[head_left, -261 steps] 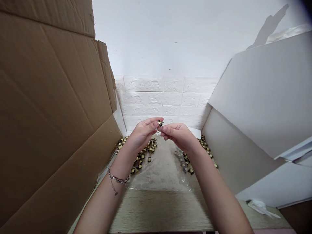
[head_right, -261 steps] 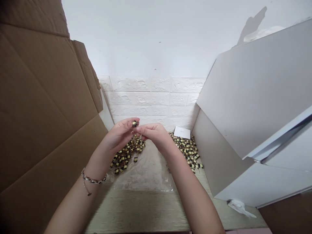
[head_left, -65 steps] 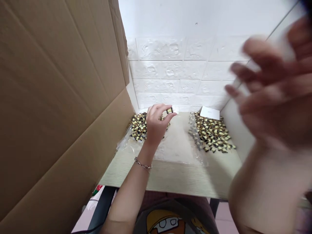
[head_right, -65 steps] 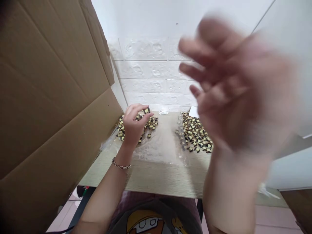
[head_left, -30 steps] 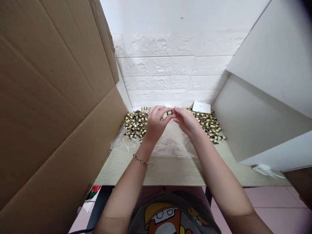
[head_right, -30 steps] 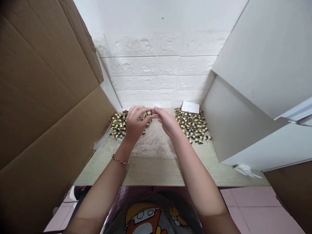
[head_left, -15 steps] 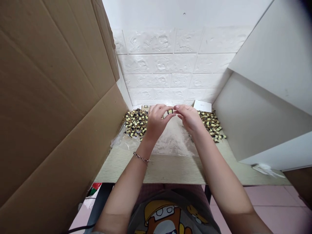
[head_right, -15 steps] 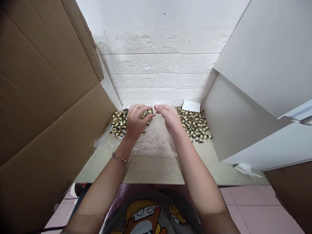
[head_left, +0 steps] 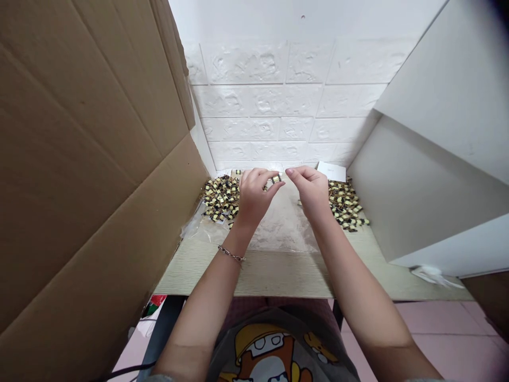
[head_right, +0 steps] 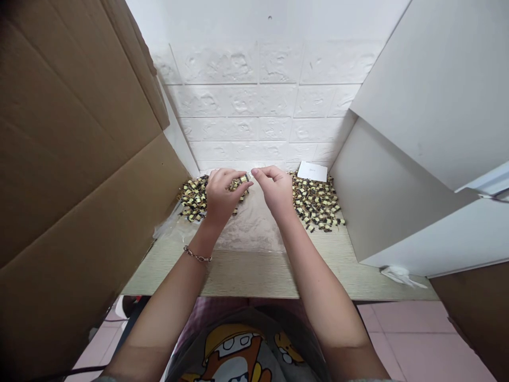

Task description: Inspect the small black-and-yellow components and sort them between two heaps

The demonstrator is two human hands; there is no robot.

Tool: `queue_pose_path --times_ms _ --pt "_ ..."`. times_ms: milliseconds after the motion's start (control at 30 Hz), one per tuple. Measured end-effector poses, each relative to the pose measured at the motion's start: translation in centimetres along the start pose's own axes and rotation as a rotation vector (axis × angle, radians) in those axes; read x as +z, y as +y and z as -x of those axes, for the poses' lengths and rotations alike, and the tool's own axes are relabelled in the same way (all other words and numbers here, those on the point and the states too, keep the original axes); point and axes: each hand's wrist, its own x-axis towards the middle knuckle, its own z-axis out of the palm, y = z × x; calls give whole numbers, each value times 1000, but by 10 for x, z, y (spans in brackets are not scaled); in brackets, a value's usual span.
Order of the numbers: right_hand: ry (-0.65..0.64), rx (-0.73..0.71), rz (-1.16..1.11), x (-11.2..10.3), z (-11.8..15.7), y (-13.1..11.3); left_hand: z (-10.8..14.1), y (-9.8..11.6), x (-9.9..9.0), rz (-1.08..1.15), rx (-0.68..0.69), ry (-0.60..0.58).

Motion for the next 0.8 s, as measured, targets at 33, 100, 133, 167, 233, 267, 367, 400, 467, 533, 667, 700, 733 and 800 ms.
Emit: queue_pose_path --times_ms 33,100,133,167,233,267,367,400,467,533,667,700,733,800 --pt "10 -6 18 0 0 0 0 0 0 1 -2 0" --pt "33 -6 44 0 0 0 0 1 0 3 -3 0" --pt "42 -4 49 -1 0 0 0 1 0 3 0 2" --pt "53 -4 48 -1 -1 0 0 1 0 3 3 4" --pt "84 -5 27 -3 -3 1 0 1 -1 7 9 12" --pt "104 -6 10 -4 -4 2 0 0 -1 9 11 19" --pt "146 30 -46 -7 -8 7 -1 0 -2 16 2 47" --pt "142 65 -60 -9 -9 9 -1 0 -2 21 -1 58" --pt "105 172 -80 -10 -11 11 -1 1 -3 30 0 73" --pt "41 300 -102 -10 -11 10 -1 2 -4 35 12 81" --pt "-109 457 -155 -5 -7 6 -1 4 -4 38 44 81" --pt "-136 470 -176 -4 -6 5 -1 4 -4 39 50 79" --pt "-155 477 -201 -3 -5 4 -2 4 -4 41 53 75" --pt "-183 484 -249 -2 -3 3 -2 5 -4 41 49 68"
